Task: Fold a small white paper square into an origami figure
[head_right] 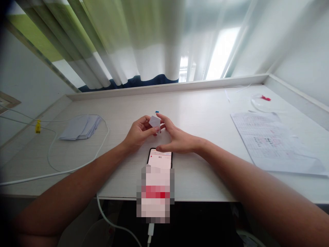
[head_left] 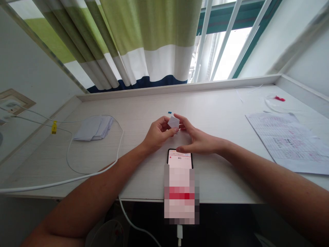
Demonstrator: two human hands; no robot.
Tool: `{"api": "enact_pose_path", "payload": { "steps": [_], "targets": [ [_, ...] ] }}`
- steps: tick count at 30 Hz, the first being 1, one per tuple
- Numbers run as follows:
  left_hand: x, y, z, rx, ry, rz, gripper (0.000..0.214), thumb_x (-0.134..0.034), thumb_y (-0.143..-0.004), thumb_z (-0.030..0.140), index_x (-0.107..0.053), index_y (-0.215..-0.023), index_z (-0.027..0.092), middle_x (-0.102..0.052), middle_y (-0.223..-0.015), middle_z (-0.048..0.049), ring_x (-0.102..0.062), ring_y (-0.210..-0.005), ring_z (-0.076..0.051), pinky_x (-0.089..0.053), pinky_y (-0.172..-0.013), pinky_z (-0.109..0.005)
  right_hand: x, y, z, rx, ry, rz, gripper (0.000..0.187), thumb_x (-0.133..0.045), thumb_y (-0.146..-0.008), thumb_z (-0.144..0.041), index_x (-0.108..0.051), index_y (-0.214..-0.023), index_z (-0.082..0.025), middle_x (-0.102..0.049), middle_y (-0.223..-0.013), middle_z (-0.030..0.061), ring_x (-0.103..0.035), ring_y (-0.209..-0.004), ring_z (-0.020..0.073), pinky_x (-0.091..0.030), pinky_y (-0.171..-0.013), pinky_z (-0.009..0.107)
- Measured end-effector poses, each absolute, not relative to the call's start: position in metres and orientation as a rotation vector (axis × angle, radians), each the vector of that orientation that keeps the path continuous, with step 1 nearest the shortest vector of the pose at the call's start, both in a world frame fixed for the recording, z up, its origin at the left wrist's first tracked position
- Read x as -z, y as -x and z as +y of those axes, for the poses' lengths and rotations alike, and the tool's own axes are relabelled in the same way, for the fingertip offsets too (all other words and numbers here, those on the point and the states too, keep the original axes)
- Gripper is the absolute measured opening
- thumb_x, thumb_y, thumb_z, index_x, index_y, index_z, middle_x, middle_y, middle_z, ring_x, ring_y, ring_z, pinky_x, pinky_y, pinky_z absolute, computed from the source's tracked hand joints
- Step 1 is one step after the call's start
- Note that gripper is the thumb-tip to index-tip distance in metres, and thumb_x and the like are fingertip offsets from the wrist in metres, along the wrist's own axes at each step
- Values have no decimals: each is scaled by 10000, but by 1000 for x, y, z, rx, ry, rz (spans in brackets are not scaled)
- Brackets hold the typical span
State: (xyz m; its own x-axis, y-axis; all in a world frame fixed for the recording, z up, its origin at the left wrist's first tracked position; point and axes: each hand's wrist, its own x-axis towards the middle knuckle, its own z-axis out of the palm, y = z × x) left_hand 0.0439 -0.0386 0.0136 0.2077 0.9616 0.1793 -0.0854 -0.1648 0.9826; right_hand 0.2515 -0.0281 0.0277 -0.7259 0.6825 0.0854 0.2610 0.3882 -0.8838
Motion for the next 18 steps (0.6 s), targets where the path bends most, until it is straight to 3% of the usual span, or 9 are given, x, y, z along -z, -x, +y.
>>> {"api": "enact_pose_path", "payload": {
  "steps": [4,8,11,18],
  "targets": [
    [-14,-44,-39,-1192,-1398,925,278,-862,-785,347,-691,-908,165,-701,-781,-11,-647,-729,-133,-530,-673,-263,-28,-249,-28,-1267,822,-2186,1058,-825,-787,-354,-190,-1633,-328,-519,-1477,138,-544,-1344,336,-523,-1082,514],
    [-13,-45,-38,-1191,-1357,901,320,-872,-778,325,-679,-978,169,-720,-802,-13,-653,-737,-129,-526,-696,-261,-27,-246,-23,-1152,767,-2043,534,-741,-882,-381,-545,-1369,-280,-670,-1260,83,-641,-1181,274,-502,-1082,518],
    [-12,-44,-38,-1207,-1334,894,393,-889,-768,320,-626,-1029,189,-718,-763,13,-644,-695,-116,-521,-706,-260,-28,-244,-20,-1133,765,-1948,262,-729,-911,-401,-678,-1103,-230,-733,-1044,55,-682,-995,231,-536,-990,478],
    [-11,-43,-41,-1195,-1477,937,398,-834,-838,337,-600,-1136,215,-735,-815,7,-683,-739,-134,-519,-725,-273,-32,-244,-19,-1241,821,-1721,270,-745,-902,-469,-732,-917,-199,-757,-881,46,-691,-828,196,-547,-808,389]
  ]
}}
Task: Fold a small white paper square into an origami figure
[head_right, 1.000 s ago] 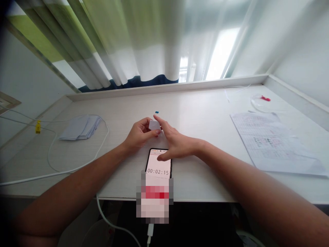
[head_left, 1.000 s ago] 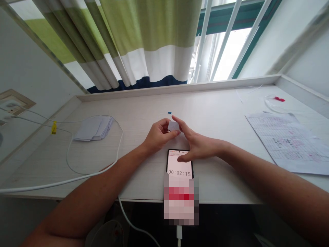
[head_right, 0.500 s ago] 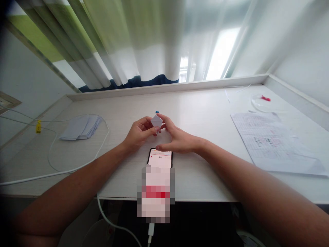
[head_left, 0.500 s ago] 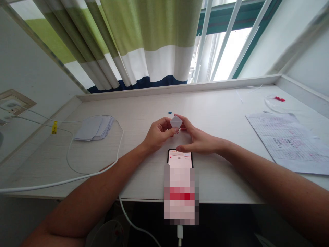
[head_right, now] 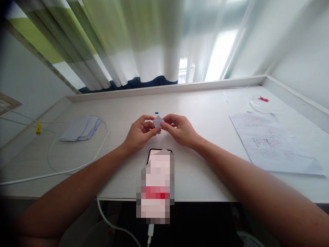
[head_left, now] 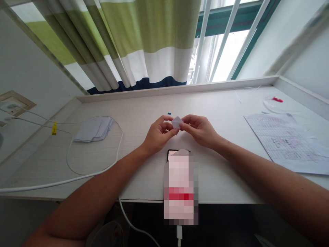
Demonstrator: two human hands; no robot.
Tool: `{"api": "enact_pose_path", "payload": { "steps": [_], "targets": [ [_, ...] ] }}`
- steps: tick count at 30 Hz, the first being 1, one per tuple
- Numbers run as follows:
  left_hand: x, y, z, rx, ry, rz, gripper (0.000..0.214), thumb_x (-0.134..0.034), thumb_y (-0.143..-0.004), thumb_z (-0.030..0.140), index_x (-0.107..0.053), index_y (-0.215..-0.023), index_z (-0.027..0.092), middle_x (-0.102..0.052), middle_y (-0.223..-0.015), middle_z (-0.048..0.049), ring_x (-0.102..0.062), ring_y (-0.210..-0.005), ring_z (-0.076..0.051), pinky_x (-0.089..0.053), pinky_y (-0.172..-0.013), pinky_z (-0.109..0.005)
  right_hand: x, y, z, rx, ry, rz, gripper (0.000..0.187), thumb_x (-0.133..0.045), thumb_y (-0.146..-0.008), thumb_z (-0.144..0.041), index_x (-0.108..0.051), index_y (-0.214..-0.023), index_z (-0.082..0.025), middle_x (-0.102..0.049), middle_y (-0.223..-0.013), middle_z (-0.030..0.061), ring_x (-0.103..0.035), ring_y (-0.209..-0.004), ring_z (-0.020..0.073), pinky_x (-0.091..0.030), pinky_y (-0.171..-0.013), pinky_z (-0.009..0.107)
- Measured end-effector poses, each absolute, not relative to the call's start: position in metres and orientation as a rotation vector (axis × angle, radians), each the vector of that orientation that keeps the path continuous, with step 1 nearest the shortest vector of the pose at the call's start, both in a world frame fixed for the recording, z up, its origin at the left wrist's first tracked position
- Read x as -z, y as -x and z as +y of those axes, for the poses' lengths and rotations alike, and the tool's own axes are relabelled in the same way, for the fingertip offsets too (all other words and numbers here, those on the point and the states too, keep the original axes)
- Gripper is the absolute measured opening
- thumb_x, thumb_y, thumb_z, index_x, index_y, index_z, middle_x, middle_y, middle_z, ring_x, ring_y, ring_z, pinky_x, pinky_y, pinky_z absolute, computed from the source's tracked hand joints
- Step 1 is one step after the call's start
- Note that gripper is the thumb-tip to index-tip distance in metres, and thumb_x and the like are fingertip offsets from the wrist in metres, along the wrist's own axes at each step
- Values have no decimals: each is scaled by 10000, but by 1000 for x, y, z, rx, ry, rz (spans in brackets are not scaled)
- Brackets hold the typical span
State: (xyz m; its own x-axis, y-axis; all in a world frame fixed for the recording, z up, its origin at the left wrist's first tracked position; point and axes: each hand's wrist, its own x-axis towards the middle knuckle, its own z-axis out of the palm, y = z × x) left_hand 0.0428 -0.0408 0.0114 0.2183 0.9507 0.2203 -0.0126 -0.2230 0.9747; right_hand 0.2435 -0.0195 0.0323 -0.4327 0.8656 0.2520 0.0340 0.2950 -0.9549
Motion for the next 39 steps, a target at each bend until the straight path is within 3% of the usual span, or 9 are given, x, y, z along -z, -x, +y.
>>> {"api": "enact_pose_path", "payload": {
  "steps": [7,13,18,23,28,34,39],
  "targets": [
    [-12,-43,-39,-1279,-1495,991,385,-813,-853,343,-577,-1133,224,-713,-824,8,-697,-777,-148,-526,-722,-276,-32,-244,-18,-1244,918,-1644,339,-805,-825,-518,-700,-788,-198,-710,-762,24,-659,-728,172,-527,-720,354],
    [-15,-44,-42,-1329,-1711,1112,331,-815,-844,331,-585,-1064,240,-692,-1019,-25,-679,-923,-167,-528,-735,-273,-33,-243,-19,-1266,931,-1651,358,-804,-826,-533,-704,-809,-190,-737,-720,32,-682,-693,171,-538,-702,348],
    [-17,-48,-47,-1440,-1852,1167,394,-854,-799,282,-541,-1036,246,-657,-1079,-24,-643,-906,-161,-504,-713,-281,-34,-241,-22,-1275,947,-1625,326,-801,-836,-494,-700,-774,-190,-745,-712,35,-690,-690,167,-547,-708,348],
    [-21,-48,-48,-1427,-1932,1141,288,-839,-830,309,-599,-956,213,-662,-1043,-46,-638,-918,-170,-529,-739,-295,-35,-240,-23,-1227,938,-1669,365,-835,-794,-538,-729,-775,-189,-741,-736,34,-668,-704,170,-534,-697,347],
    [-21,-47,-48,-1394,-1780,1022,236,-788,-889,383,-673,-919,180,-679,-1093,-73,-688,-961,-174,-601,-880,-344,-33,-241,-20,-1158,858,-1685,385,-858,-769,-557,-721,-769,-197,-721,-786,21,-619,-718,159,-510,-685,341],
    [-21,-48,-49,-1356,-1635,931,237,-798,-879,404,-764,-944,178,-737,-1158,-95,-736,-1030,-207,-617,-970,-398,-32,-242,-19,-1155,846,-1668,346,-868,-777,-527,-730,-852,-219,-739,-859,34,-667,-803,193,-570,-762,389],
    [-20,-47,-47,-1327,-1573,924,256,-833,-846,397,-778,-978,185,-791,-1088,-89,-761,-1000,-216,-625,-965,-410,-32,-244,-17,-1144,818,-1672,344,-868,-780,-528,-717,-850,-227,-740,-899,41,-686,-862,207,-597,-813,419]
  ]
}}
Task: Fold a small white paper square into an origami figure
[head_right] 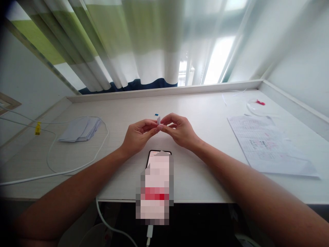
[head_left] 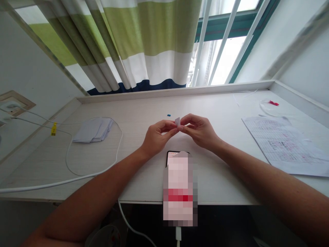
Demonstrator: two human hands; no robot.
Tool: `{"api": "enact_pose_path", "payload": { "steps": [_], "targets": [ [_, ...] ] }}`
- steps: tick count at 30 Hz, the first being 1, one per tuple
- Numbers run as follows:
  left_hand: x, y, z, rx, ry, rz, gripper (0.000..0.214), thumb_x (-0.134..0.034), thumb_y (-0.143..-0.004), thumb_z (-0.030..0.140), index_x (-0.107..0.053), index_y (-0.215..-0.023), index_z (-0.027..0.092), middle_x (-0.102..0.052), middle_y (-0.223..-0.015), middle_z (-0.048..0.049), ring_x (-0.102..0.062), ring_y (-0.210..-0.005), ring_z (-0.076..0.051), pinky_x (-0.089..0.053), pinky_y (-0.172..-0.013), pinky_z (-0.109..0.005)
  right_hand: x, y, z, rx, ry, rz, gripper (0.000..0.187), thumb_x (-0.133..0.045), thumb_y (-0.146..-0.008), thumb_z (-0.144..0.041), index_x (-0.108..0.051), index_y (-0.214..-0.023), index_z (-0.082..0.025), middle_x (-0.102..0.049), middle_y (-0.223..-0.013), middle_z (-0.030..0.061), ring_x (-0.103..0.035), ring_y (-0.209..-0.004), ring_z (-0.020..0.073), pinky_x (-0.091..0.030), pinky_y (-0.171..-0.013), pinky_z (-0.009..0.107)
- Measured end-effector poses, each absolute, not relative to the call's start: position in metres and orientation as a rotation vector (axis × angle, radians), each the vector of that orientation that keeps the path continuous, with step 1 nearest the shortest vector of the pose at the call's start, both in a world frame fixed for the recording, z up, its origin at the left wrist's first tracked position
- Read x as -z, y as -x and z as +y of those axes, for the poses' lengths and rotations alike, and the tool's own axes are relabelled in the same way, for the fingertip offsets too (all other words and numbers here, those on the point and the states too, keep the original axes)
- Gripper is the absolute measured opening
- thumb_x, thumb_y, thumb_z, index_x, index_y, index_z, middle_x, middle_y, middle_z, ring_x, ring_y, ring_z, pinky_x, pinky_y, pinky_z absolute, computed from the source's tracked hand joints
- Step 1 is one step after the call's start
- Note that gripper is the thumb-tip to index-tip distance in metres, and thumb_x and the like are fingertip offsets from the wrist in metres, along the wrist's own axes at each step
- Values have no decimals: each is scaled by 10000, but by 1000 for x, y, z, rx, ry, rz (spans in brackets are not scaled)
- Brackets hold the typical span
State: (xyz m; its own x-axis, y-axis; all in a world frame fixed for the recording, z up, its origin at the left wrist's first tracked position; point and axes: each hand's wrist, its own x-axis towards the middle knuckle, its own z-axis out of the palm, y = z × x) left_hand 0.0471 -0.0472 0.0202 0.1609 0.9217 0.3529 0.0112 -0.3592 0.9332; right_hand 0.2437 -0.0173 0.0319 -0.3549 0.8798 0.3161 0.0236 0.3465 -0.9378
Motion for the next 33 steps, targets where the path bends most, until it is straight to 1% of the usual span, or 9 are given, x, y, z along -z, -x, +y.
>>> {"api": "enact_pose_path", "payload": {
  "steps": [3,6,9,14,18,21,26,31,33],
  "targets": [
    [-19,-46,-46,-1326,-1571,932,274,-844,-836,387,-782,-1011,185,-805,-1003,-77,-767,-936,-209,-631,-916,-388,-34,-244,-18,-1143,798,-1684,346,-861,-786,-537,-732,-887,-233,-755,-1002,60,-703,-947,229,-611,-851,440],
    [-17,-45,-44,-1339,-1565,945,265,-812,-868,392,-779,-1017,177,-802,-981,-76,-760,-933,-205,-619,-912,-379,-36,-243,-20,-1143,787,-1655,326,-850,-805,-527,-752,-914,-236,-768,-1057,69,-711,-1008,244,-617,-882,455],
    [-17,-45,-42,-1387,-1472,953,285,-834,-845,365,-735,-1031,174,-793,-972,-70,-760,-914,-198,-622,-888,-371,-38,-242,-21,-1159,787,-1583,328,-876,-781,-506,-756,-906,-227,-782,-996,61,-727,-950,235,-628,-889,468],
    [-18,-47,-41,-1407,-1356,961,347,-885,-776,308,-667,-1015,184,-758,-885,-31,-755,-790,-175,-644,-775,-346,-37,-240,-22,-1226,823,-1477,388,-940,-692,-473,-719,-886,-219,-758,-901,38,-716,-838,207,-634,-837,448],
    [-17,-48,-42,-1416,-1368,962,326,-870,-788,282,-670,-1026,185,-731,-873,-20,-738,-780,-160,-637,-747,-323,-36,-238,-22,-1217,840,-1482,384,-919,-721,-466,-710,-920,-213,-731,-892,34,-692,-837,194,-616,-824,419],
    [-18,-49,-42,-1415,-1375,943,297,-859,-802,283,-659,-999,185,-723,-868,-11,-729,-756,-148,-630,-742,-319,-36,-237,-23,-1235,823,-1485,422,-933,-707,-450,-681,-949,-213,-720,-933,34,-694,-866,193,-614,-825,405],
    [-20,-48,-45,-1417,-1393,969,284,-866,-798,323,-632,-886,188,-692,-833,8,-719,-754,-149,-618,-732,-312,-37,-237,-24,-1305,809,-1496,394,-936,-709,-439,-661,-868,-206,-746,-949,49,-708,-870,201,-608,-838,418],
    [-20,-47,-46,-1346,-1473,956,219,-783,-886,377,-720,-942,175,-744,-885,-31,-717,-793,-159,-615,-750,-315,-38,-238,-25,-1316,815,-1528,337,-891,-762,-486,-726,-815,-197,-763,-964,68,-700,-897,215,-586,-902,444],
    [-19,-48,-45,-1330,-1486,929,219,-735,-928,394,-737,-965,178,-750,-898,-36,-711,-806,-156,-617,-766,-319,-37,-238,-25,-1319,823,-1545,327,-874,-780,-500,-752,-812,-197,-764,-1029,82,-701,-940,225,-572,-939,454]
  ]
}}
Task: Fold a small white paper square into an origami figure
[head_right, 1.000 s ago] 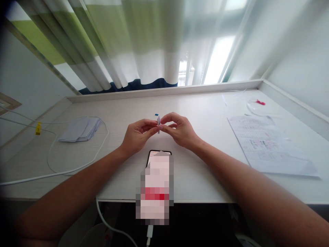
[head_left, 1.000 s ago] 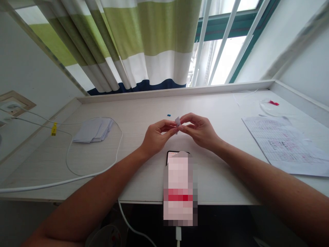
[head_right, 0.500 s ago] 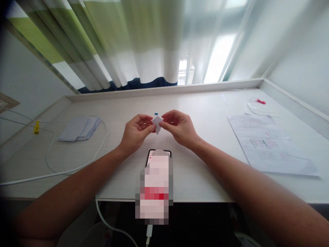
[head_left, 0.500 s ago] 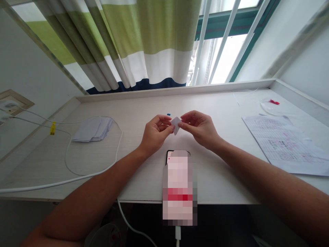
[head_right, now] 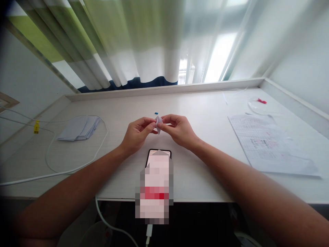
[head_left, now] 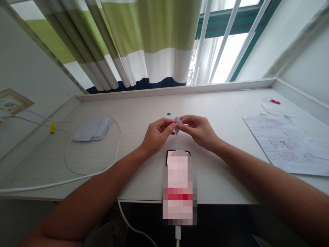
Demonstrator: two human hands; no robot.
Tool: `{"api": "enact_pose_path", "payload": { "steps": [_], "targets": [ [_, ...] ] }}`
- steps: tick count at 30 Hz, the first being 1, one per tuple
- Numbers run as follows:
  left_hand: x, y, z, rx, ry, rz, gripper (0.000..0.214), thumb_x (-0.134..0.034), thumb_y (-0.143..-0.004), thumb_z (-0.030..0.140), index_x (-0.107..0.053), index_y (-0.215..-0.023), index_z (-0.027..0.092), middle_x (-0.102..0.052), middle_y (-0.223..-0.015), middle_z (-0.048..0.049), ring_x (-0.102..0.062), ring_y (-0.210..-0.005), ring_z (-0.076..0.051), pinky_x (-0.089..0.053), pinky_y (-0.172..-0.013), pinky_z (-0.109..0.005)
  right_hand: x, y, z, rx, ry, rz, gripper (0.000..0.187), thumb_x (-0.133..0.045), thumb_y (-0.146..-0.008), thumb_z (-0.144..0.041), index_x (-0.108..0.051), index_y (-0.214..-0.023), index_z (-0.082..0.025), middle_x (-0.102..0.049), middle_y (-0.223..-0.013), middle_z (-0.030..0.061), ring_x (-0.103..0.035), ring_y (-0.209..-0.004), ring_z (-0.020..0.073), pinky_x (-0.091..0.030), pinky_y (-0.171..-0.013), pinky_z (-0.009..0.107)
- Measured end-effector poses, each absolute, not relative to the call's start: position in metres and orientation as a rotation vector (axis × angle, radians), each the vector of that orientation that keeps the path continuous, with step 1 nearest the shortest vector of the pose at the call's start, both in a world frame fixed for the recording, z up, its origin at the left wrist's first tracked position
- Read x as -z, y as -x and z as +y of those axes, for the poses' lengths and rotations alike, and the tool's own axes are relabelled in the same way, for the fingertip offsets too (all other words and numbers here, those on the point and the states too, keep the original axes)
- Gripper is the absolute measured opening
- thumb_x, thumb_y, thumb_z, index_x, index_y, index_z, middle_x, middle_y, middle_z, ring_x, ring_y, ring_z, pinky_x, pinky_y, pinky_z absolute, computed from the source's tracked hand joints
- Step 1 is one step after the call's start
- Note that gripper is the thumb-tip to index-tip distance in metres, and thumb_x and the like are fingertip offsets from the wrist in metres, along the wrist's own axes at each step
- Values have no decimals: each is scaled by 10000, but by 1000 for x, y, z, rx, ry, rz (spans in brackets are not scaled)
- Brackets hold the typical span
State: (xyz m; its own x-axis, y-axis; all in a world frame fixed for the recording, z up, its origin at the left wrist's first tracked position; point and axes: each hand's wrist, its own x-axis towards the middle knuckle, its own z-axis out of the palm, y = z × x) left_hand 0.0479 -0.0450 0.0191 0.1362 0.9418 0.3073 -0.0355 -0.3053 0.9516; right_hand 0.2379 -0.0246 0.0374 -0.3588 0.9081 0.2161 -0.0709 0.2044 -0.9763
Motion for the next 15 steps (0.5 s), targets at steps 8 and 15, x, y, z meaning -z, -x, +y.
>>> {"api": "enact_pose_path", "payload": {
  "steps": [8,15],
  "targets": [
    [-20,-45,-42,-1325,-1419,953,299,-872,-806,347,-693,-999,204,-716,-847,-4,-642,-704,-112,-502,-634,-238,-34,-239,-22,-1371,862,-1595,229,-818,-826,-437,-806,-889,-217,-757,-961,55,-676,-906,198,-551,-898,407],
    [-19,-43,-40,-1331,-1490,996,205,-771,-884,317,-800,-1045,193,-716,-1113,-72,-679,-975,-164,-544,-859,-290,-32,-238,-21,-1464,908,-1479,387,-888,-745,-466,-648,-887,-198,-738,-757,20,-693,-731,176,-559,-773,380]
  ]
}}
